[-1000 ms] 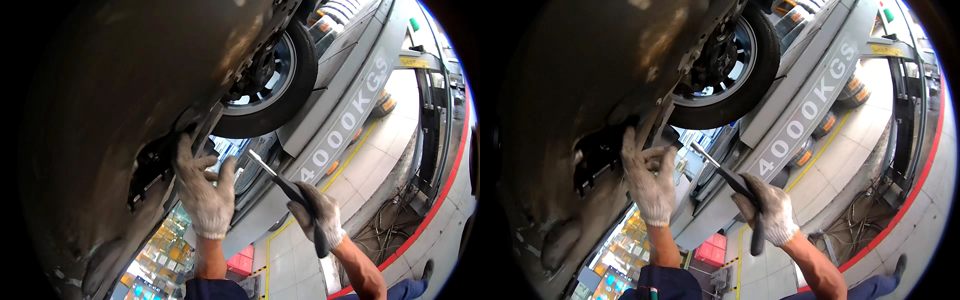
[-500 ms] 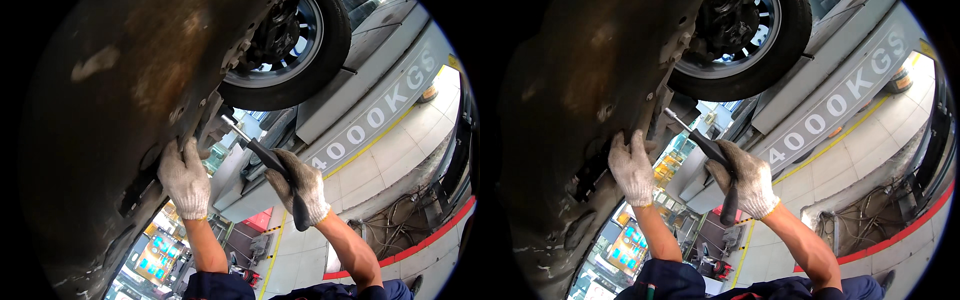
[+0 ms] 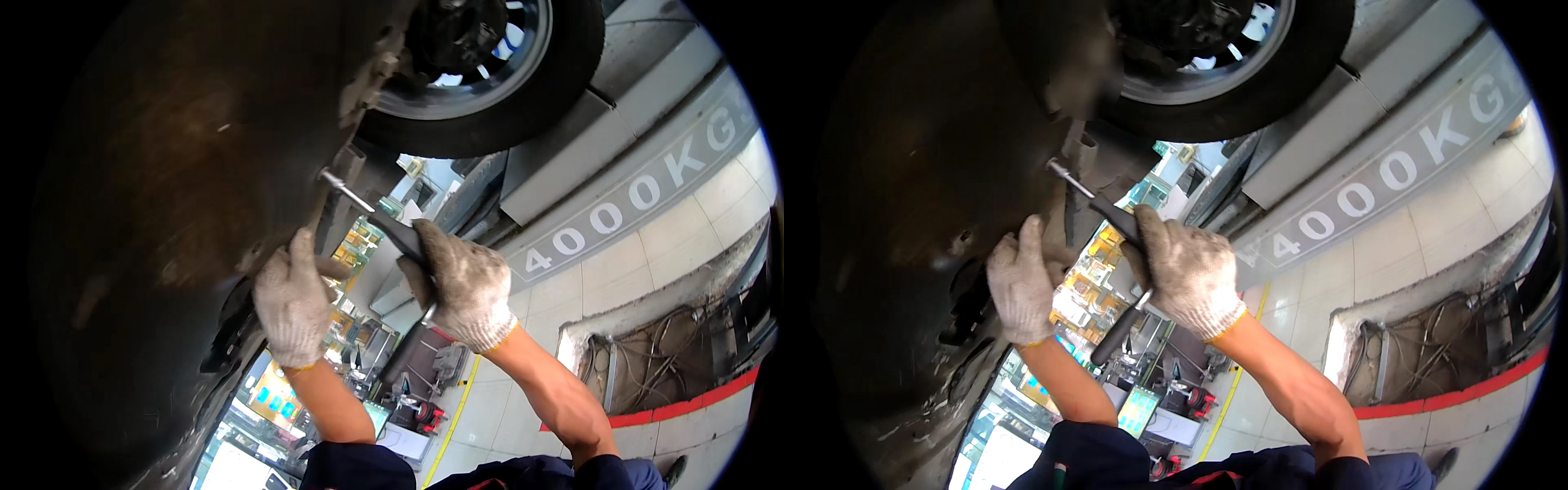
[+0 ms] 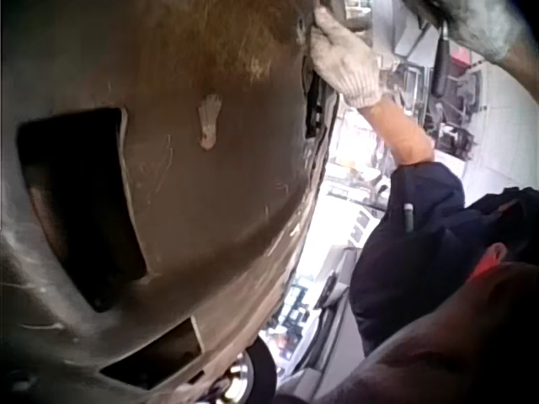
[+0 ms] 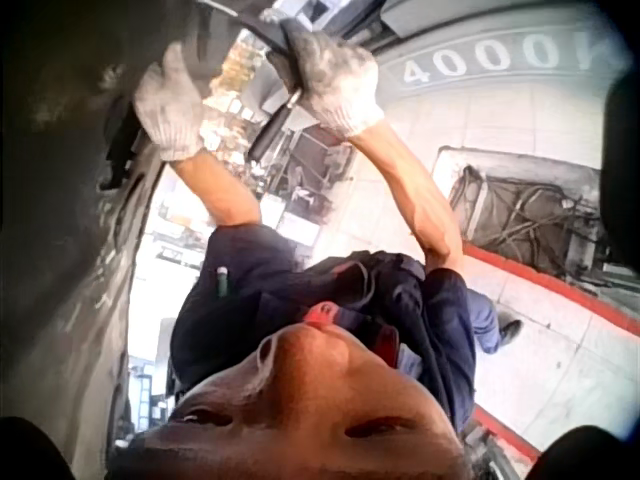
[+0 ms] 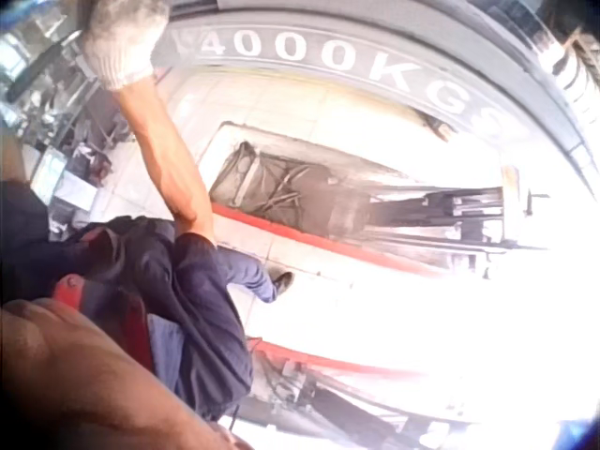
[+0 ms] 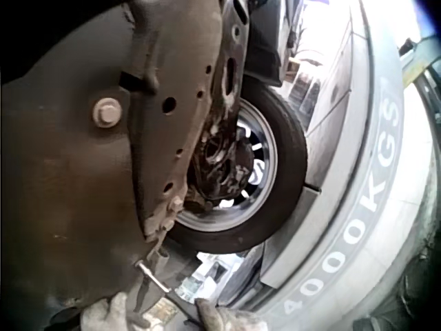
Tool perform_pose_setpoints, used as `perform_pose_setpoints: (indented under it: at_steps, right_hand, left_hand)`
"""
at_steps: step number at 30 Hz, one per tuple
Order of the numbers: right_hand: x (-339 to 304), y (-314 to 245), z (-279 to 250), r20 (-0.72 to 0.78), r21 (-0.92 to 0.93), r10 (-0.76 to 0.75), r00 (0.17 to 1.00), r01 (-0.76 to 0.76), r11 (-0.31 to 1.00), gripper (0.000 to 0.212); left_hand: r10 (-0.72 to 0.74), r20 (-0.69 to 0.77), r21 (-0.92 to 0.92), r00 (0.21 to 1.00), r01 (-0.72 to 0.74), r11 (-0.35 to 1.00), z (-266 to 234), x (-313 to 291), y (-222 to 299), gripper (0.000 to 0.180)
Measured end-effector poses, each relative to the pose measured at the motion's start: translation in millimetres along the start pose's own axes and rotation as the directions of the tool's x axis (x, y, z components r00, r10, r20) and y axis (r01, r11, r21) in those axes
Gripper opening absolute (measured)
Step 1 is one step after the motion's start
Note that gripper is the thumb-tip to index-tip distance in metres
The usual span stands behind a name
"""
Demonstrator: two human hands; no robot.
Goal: The person selects a ratchet from a tool kit and uses it to loosen and remove bolts from the underside of a car raised on a lift. They then use a flashlight to inspect the area and continue working on the undercarriage components.
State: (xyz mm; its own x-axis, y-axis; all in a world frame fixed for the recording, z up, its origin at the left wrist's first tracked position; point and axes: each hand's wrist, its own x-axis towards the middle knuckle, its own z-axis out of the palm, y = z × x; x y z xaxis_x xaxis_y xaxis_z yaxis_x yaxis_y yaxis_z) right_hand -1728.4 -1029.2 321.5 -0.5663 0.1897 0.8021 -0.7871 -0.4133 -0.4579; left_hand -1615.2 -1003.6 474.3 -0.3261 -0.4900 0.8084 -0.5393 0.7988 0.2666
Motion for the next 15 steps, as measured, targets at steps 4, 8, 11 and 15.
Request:
perform_pose_setpoints:
  at_steps: [4, 8, 11, 15]
  right_hand:
    - [5.7, 16.0, -4.1, 0.057, 0.474, 0.081, 0.995, -0.099, 0.875, 0.034]
    - [12.8, 27.2, -7.4, 0.164, 0.435, 0.007, 0.986, -0.079, 0.897, 0.031]
    - [-1.4, 18.1, -12.2, 0.111, 0.217, 0.011, 0.994, -0.035, 0.976, 0.039]
    - [-60.4, 50.8, 2.1, 0.185, 0.187, 0.142, 0.972, -0.176, 0.966, 0.046]
  left_hand:
    - [0.087, -0.105, 0.243, 0.991, -0.059, 0.968, -1.8, 1.7, -1.9, 0.053]
    - [0.067, -0.177, 0.149, 0.982, -0.040, 0.988, -0.7, 8.9, -14.9, 0.054]
    - [0.252, -0.113, 0.198, 0.961, -0.227, 0.954, 5.4, 3.6, -23.6, 0.052]
    - [0.481, -0.512, 0.092, 0.712, -0.512, 0.854, 53.1, -28.4, -92.3, 0.054]
